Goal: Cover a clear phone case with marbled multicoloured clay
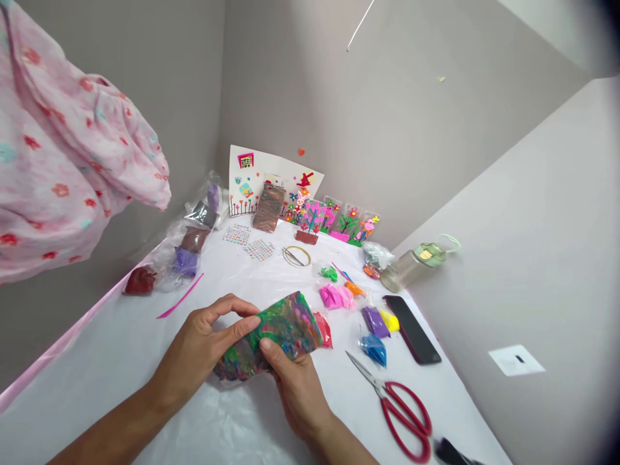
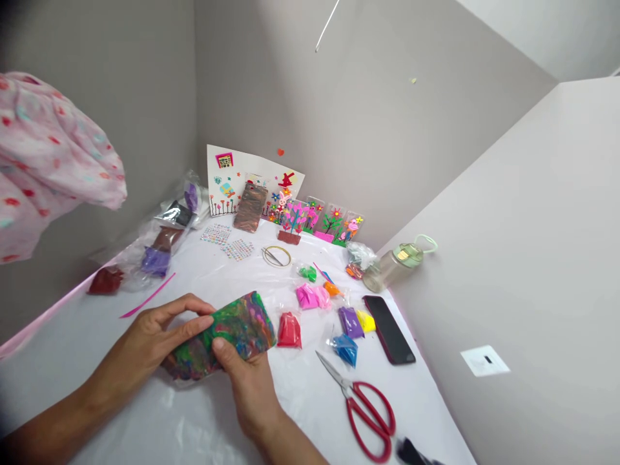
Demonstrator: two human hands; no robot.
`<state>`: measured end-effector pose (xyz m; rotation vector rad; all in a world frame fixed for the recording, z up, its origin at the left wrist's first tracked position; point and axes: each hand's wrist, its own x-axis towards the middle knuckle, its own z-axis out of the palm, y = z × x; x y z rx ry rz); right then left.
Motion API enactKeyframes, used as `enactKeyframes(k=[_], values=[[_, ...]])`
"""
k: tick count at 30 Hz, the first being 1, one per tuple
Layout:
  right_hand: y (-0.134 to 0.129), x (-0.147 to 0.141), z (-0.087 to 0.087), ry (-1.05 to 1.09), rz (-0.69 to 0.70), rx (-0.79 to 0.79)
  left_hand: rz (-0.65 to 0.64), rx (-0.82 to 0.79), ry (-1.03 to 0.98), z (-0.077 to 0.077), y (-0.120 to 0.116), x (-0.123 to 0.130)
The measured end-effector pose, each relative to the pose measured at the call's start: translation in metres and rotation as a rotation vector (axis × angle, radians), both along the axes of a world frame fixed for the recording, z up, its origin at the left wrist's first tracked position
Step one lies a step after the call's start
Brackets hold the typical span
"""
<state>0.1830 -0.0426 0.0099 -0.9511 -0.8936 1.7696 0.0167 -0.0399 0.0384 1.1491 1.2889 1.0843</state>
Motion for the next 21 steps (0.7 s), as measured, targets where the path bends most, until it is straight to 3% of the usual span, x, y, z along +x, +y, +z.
enactKeyframes(k=[6, 11, 17, 21], values=[[0.003, 0.000, 0.008, 0.069, 0.008, -0.046, 0.096, 0.108, 0.116, -0.002, 0.000, 0.000], [0.007, 0.000, 0.012, 0.134, -0.040, -0.073, 0.229, 0.496, 0.324, -0.008, 0.001, 0.002], [0.005, -0.001, 0.008, 0.146, -0.051, -0.079, 0.232, 0.756, 0.501, -0.019, 0.003, 0.002], [0.005, -0.001, 0.011, 0.144, -0.049, -0.082, 0.218, 0.791, 0.570, -0.022, 0.005, 0.001]])
